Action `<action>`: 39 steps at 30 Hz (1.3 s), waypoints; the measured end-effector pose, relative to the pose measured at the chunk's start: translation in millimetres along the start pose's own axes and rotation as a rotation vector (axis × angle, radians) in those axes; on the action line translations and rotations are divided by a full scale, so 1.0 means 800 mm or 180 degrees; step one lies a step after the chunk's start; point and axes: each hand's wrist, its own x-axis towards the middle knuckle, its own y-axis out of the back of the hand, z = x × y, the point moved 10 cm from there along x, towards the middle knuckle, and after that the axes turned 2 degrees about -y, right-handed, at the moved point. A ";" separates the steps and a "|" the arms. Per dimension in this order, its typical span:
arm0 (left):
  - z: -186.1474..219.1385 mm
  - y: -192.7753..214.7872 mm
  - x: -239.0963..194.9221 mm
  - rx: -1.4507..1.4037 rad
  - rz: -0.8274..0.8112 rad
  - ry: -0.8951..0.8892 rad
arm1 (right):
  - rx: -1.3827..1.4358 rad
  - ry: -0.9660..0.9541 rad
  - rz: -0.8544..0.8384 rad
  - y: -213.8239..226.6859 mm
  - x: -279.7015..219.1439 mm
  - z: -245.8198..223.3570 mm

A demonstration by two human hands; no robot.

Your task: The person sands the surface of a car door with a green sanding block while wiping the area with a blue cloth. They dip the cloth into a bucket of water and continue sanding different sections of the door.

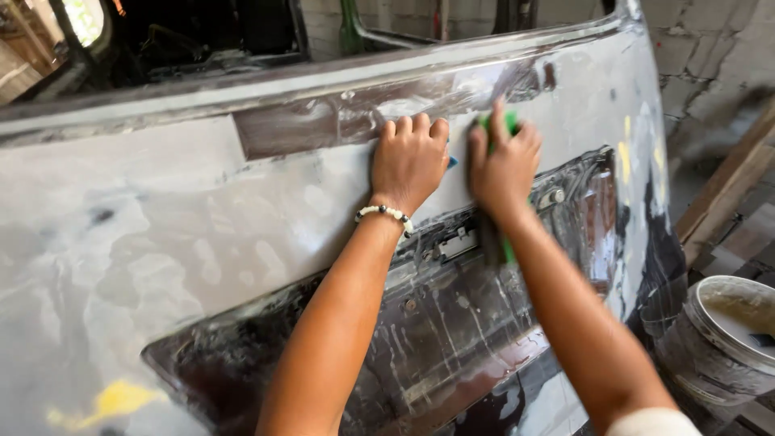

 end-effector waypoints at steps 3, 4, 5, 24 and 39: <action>0.017 -0.036 0.039 -0.0050 0.0029 -0.0190 | 0.0085 0.0247 -0.0044 0.020 -0.056 -0.015; 0.020 -0.050 0.052 -0.0075 0.0059 -0.0174 | 0.0066 0.0221 -0.0101 0.021 -0.062 -0.015; 0.023 -0.063 0.065 -0.0100 0.0087 -0.0157 | 0.0047 0.0195 -0.0158 0.021 -0.069 -0.017; -0.055 0.043 -0.041 -0.0119 -0.0344 -0.0870 | -0.0141 0.0302 -0.0376 -0.019 -0.031 0.005; -0.051 0.053 -0.067 -0.0069 0.0167 -0.0953 | 0.0400 0.0886 -0.0253 -0.015 -0.021 -0.042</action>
